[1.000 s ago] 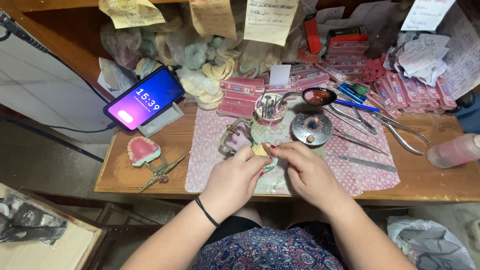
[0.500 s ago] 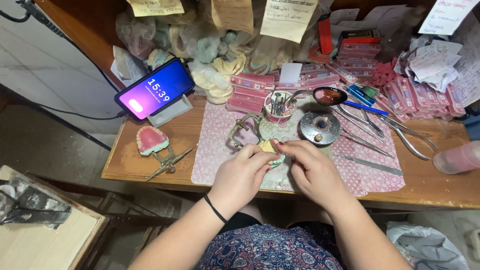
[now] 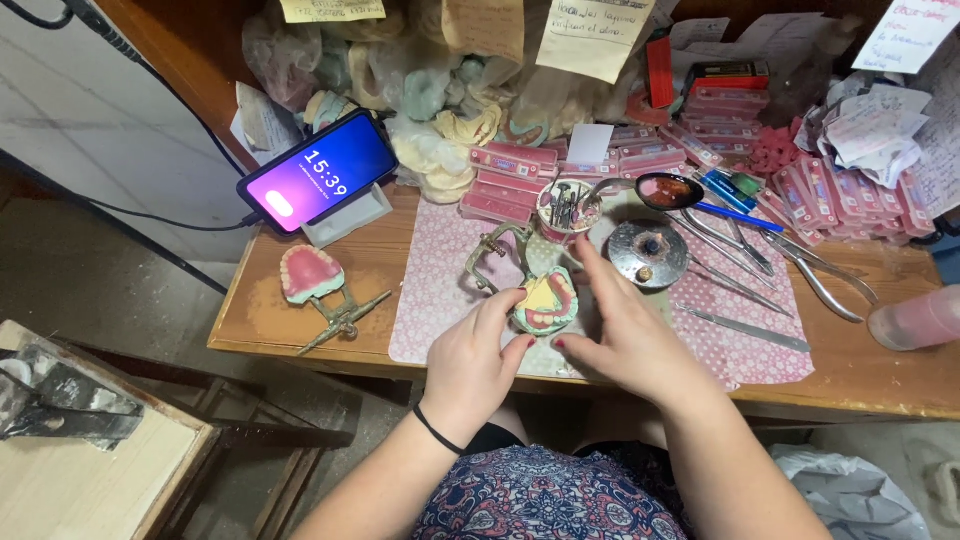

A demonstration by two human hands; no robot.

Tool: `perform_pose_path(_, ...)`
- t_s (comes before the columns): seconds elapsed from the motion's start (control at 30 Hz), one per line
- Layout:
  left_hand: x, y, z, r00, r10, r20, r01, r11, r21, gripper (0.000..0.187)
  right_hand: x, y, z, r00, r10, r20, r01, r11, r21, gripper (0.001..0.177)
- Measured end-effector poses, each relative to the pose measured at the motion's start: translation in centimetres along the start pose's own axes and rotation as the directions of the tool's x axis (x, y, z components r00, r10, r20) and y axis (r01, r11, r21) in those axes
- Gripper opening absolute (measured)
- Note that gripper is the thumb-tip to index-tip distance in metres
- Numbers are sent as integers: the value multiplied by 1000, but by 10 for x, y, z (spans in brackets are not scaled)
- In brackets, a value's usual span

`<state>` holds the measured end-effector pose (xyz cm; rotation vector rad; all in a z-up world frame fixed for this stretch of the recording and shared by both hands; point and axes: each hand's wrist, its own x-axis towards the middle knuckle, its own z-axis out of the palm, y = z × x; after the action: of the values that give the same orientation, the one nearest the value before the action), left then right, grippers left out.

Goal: The person uses a metal tool to smooth and shape a pink and white dental prosthetic held in a clamp. They then apply a liquid from a bottle to a yellow material and attach it to the prosthetic, continuing to shape and smooth the assembly with the tool.

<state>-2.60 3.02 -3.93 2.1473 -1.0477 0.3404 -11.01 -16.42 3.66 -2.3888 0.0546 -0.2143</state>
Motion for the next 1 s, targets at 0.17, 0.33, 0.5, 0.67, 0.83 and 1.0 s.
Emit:
perform_pose_path(0.17,-3,-2,-6,999,-39,8,39,999,-8,56,8,2,11,1000,-14,-2,14,999,30,113)
perform_pose_path(0.33,1,1,-18,982,-178,69,185,976,-113,55,2,29,28,984,-121,-132,125,992,25,114)
perform_pose_path(0.5,5,7,-28,931,-351,103,364,865,-345,53,-8,44,48,855,-293,-428,309,950,-33,94)
perform_pose_path(0.67,10,7,-20,902,-313,298,424,503,-753,79,-8,54,58,747,-386,-541,475,880,28,88)
perform_pose_path(0.83,14,14,-22,890,-295,347,427,280,-860,104,-9,55,56,694,-456,-557,581,812,59,83)
perform_pose_path(1.0,20,22,-44,926,-292,238,354,458,-815,97,-12,48,51,811,-371,-452,550,747,374,98)
